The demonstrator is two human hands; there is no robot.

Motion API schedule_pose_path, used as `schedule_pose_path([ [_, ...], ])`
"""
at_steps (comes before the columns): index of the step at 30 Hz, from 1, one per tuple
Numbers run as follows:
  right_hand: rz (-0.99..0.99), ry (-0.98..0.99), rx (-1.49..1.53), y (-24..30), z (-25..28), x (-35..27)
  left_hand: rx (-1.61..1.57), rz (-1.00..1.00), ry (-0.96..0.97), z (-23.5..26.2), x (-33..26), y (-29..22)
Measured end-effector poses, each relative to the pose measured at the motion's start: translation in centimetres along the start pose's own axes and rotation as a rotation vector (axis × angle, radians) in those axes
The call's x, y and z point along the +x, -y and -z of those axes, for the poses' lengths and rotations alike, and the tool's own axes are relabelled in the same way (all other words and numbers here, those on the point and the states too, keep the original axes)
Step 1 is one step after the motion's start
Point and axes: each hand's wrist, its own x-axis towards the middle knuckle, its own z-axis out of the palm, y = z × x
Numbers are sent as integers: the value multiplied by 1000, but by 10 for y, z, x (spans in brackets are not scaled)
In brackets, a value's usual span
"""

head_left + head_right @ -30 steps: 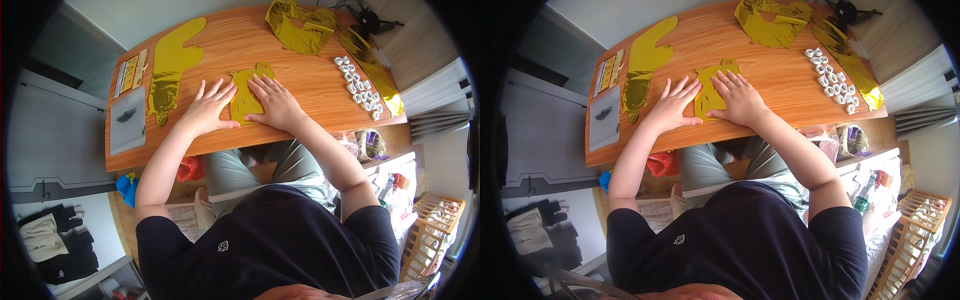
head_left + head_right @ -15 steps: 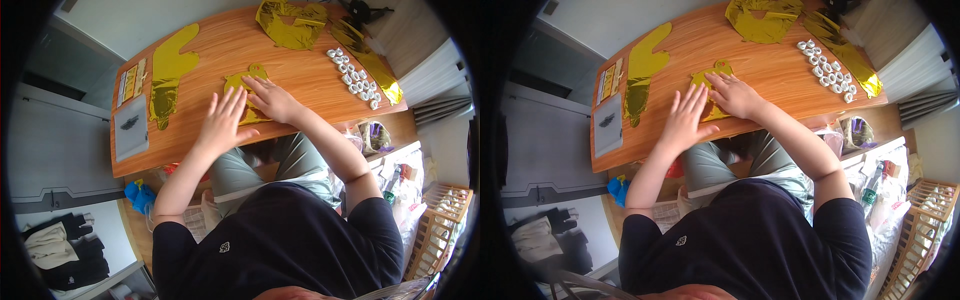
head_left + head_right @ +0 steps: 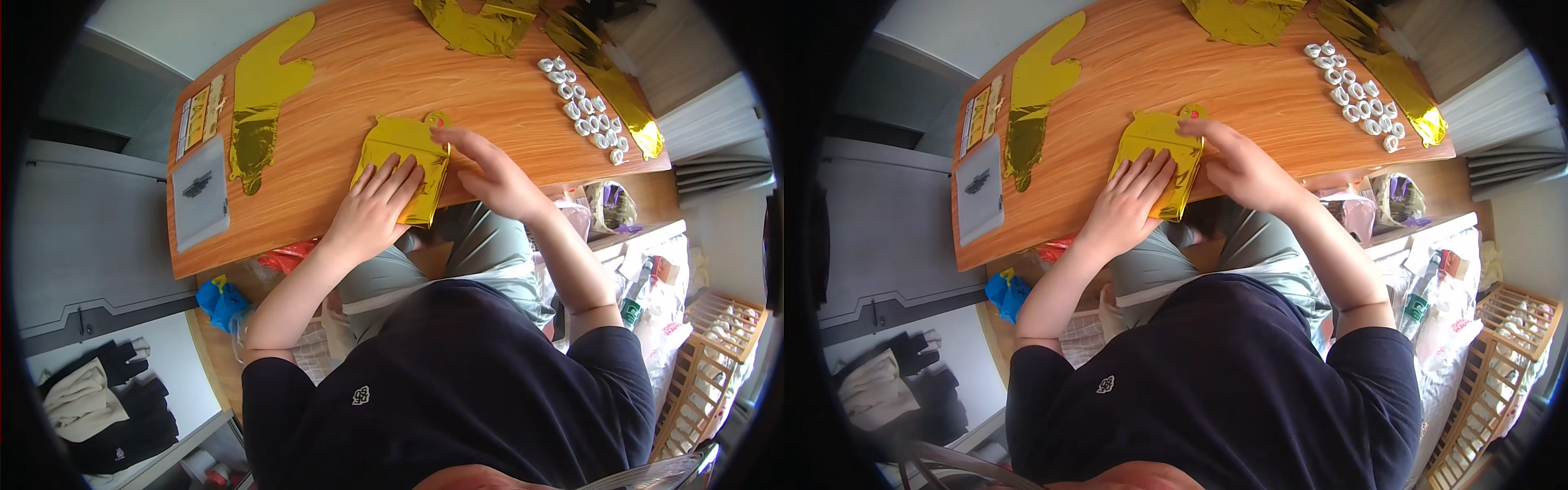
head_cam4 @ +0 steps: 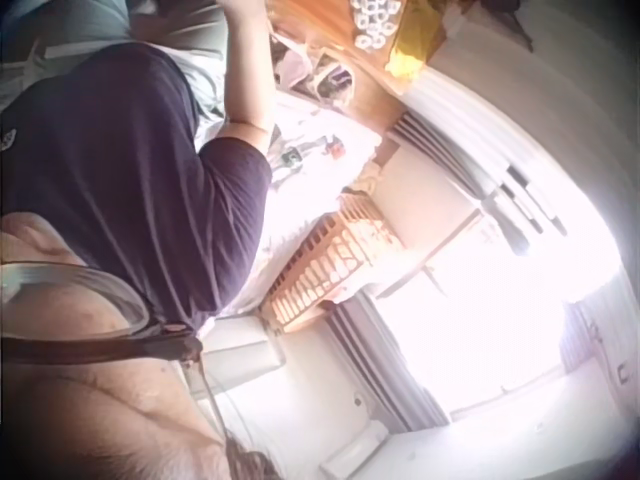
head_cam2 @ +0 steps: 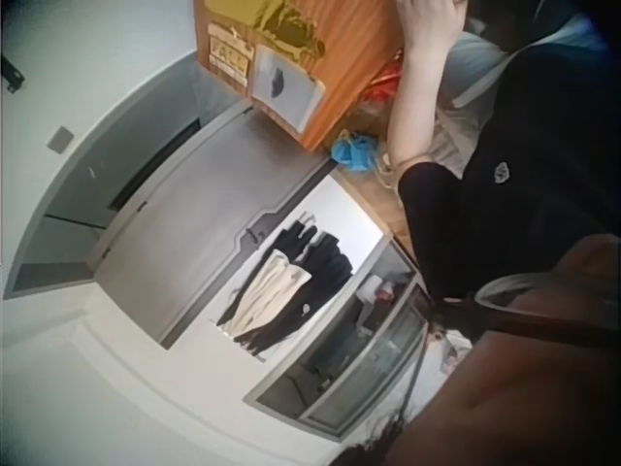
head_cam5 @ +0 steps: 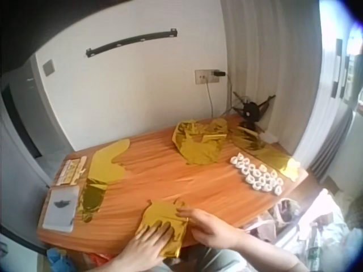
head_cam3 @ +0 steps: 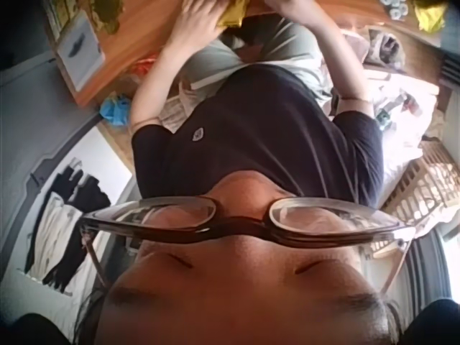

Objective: The person unpacks and unfolds foil balloons on a desk, then folds a foil balloon into a compact square by hand.

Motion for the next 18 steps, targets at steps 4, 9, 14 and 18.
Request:
schedule_pose_path([
  [4, 305, -21, -526, 13, -8, -16, -53, -54, 14, 10, -2, -2],
  [9, 330, -115, -576, 4, -11, -25, -60, -90, -114, 26, -5, -1],
  [14, 343, -277, -498, 25, -20, -15, -35, -144, -234, 35, -9, 12],
  [18, 330, -205, -506, 30, -20, -10, -124, -251, -351, 43, -1, 17],
])
